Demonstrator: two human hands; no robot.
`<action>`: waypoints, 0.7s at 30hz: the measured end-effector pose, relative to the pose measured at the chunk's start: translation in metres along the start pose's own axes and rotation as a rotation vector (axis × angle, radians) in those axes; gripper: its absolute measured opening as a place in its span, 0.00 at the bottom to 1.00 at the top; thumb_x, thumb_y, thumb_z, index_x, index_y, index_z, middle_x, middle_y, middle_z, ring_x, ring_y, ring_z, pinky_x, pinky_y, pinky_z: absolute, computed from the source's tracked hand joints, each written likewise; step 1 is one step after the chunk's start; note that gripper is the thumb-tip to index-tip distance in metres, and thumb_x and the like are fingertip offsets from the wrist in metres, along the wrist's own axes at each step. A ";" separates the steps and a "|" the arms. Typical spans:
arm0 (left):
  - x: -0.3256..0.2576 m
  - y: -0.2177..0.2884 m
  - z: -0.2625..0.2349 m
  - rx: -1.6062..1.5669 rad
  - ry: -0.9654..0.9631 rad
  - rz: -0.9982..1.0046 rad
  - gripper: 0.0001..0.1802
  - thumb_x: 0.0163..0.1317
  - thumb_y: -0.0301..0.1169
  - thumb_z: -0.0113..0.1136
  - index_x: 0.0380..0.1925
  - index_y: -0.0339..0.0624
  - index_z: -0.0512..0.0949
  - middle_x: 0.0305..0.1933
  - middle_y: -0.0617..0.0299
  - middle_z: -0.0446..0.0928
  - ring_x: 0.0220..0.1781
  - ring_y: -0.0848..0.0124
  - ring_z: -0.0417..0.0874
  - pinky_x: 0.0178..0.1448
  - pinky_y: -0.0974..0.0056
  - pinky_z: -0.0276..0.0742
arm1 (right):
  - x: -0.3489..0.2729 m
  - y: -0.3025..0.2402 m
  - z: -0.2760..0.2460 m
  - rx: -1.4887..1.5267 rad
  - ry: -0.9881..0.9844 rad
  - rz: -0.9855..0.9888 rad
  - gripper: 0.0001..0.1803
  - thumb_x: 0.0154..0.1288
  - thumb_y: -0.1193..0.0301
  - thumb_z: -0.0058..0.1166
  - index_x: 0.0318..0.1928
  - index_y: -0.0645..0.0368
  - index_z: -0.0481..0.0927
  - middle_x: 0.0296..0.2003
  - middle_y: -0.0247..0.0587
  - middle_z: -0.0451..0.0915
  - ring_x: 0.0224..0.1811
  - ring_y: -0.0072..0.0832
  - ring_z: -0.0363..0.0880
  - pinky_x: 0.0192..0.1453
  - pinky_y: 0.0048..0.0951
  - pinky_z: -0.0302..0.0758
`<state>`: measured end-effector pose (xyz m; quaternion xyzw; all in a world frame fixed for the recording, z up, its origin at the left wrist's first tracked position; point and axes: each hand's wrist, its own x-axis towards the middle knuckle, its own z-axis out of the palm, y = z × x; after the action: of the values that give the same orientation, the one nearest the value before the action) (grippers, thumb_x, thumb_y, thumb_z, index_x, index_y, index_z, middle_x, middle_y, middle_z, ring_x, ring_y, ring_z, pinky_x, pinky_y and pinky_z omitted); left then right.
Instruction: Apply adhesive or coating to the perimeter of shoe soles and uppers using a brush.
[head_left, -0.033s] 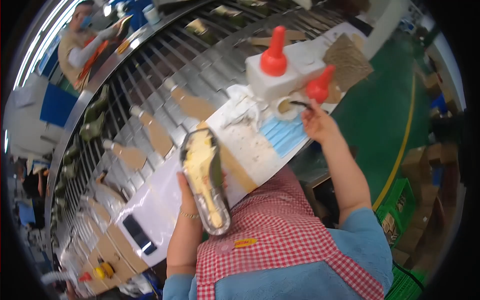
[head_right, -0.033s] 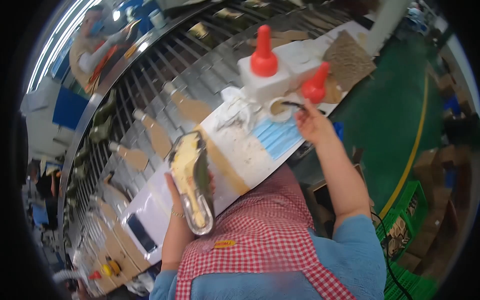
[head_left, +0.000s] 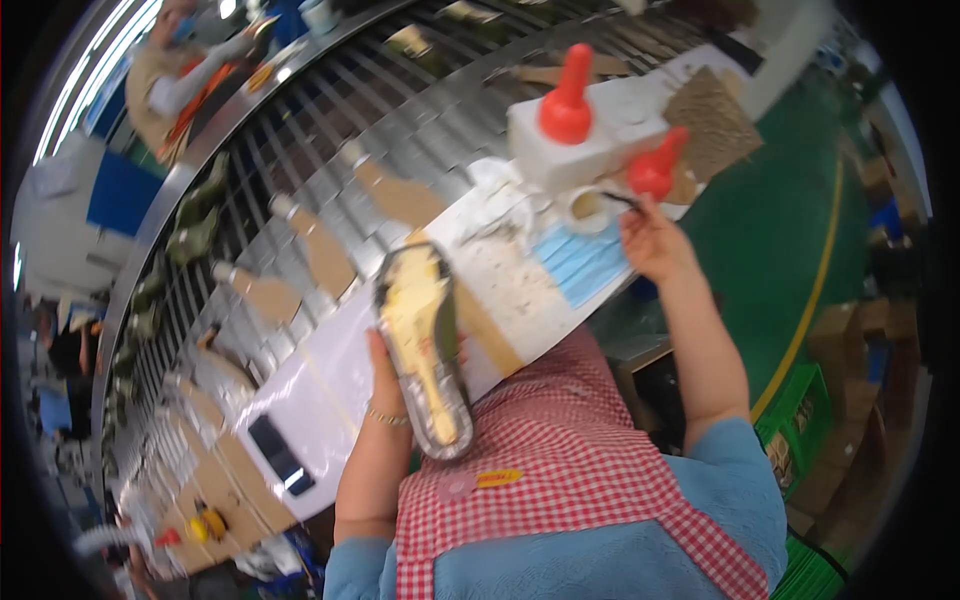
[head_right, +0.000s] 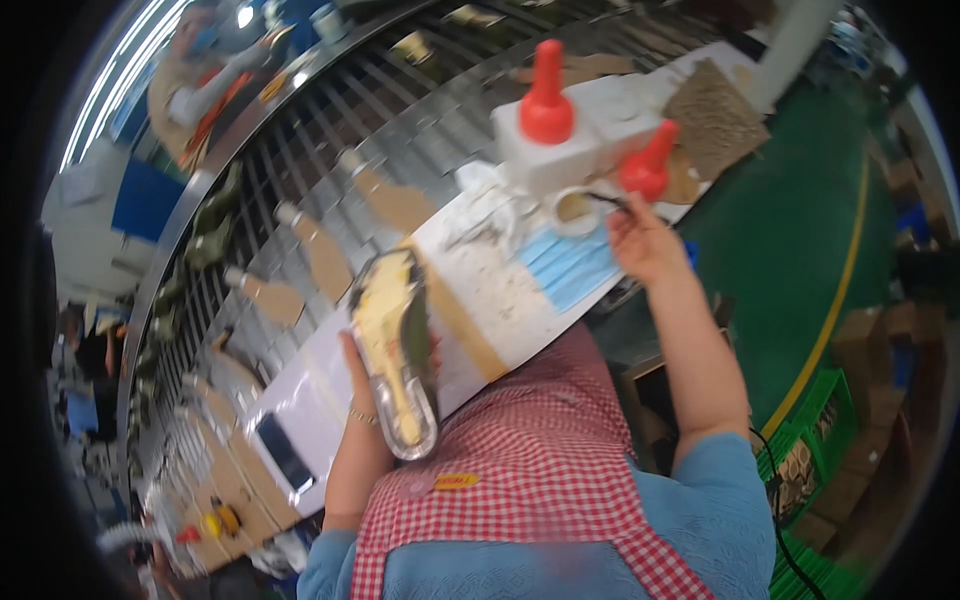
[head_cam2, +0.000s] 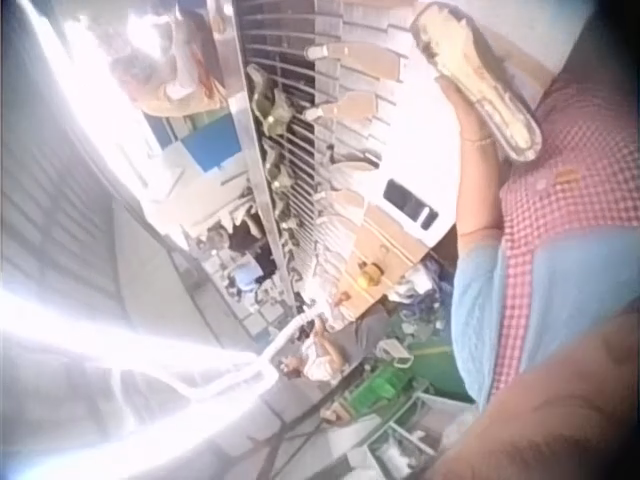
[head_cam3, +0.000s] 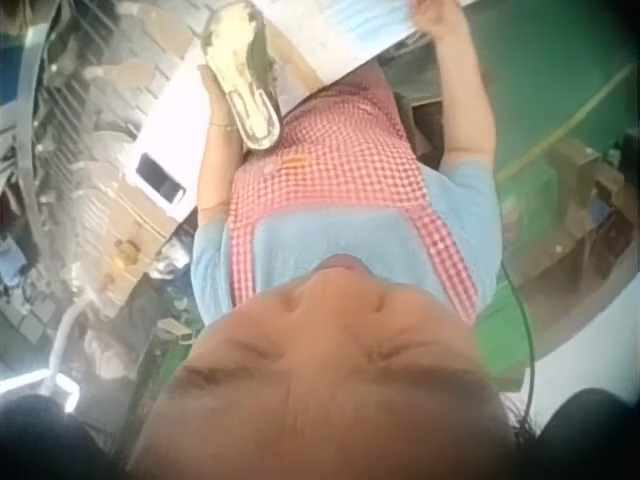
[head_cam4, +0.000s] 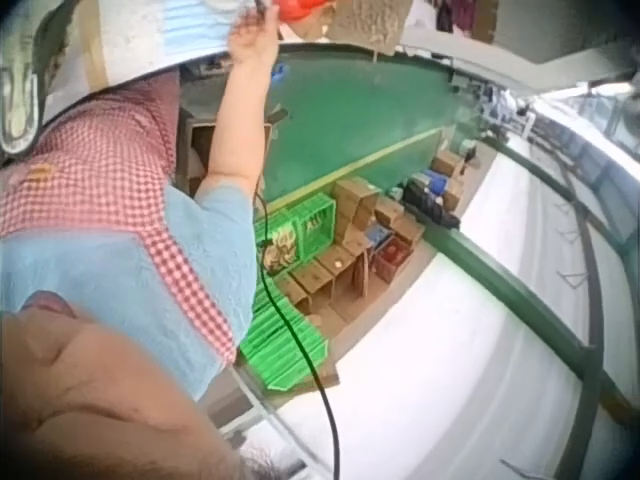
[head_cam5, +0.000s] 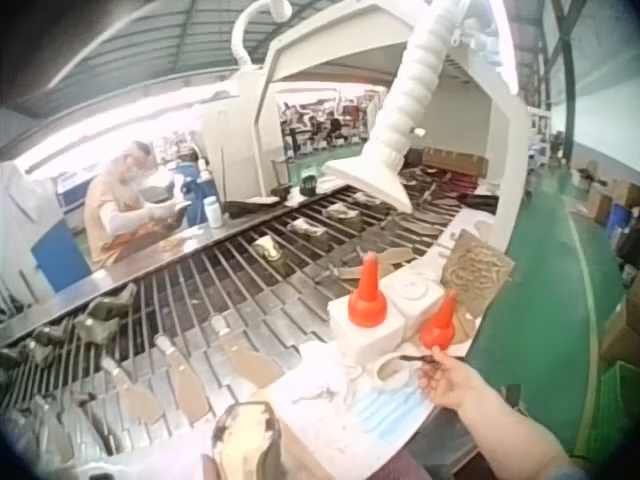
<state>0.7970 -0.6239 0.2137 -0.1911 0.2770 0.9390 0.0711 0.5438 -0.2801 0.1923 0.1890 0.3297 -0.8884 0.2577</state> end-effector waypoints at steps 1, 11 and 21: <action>0.004 -0.001 -0.011 -0.034 -0.221 0.004 0.58 0.49 0.80 0.31 0.63 0.39 0.63 0.55 0.43 0.74 0.49 0.55 0.81 0.52 0.55 0.80 | -0.014 -0.006 0.016 0.053 -0.049 -0.041 0.11 0.62 0.64 0.61 0.38 0.56 0.79 0.31 0.38 0.82 0.36 0.30 0.82 0.40 0.30 0.81; 0.002 -0.015 0.024 0.301 -0.147 0.020 0.49 0.59 0.72 0.34 0.62 0.40 0.65 0.54 0.53 0.76 0.49 0.65 0.81 0.52 0.61 0.78 | -0.160 0.087 0.132 -0.778 -0.649 -0.134 0.12 0.53 0.82 0.63 0.39 0.64 0.77 0.41 0.45 0.80 0.44 0.26 0.79 0.51 0.26 0.73; -0.016 -0.010 0.046 0.385 -0.182 0.088 0.42 0.60 0.66 0.48 0.54 0.35 0.68 0.43 0.57 0.77 0.41 0.70 0.80 0.45 0.67 0.78 | -0.173 0.112 0.135 -1.041 -0.747 -0.216 0.09 0.52 0.79 0.65 0.35 0.64 0.80 0.36 0.42 0.81 0.41 0.25 0.80 0.45 0.26 0.74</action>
<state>0.7991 -0.5907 0.2504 -0.0763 0.4516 0.8844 0.0899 0.7244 -0.3875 0.3207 -0.3164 0.6224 -0.6393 0.3221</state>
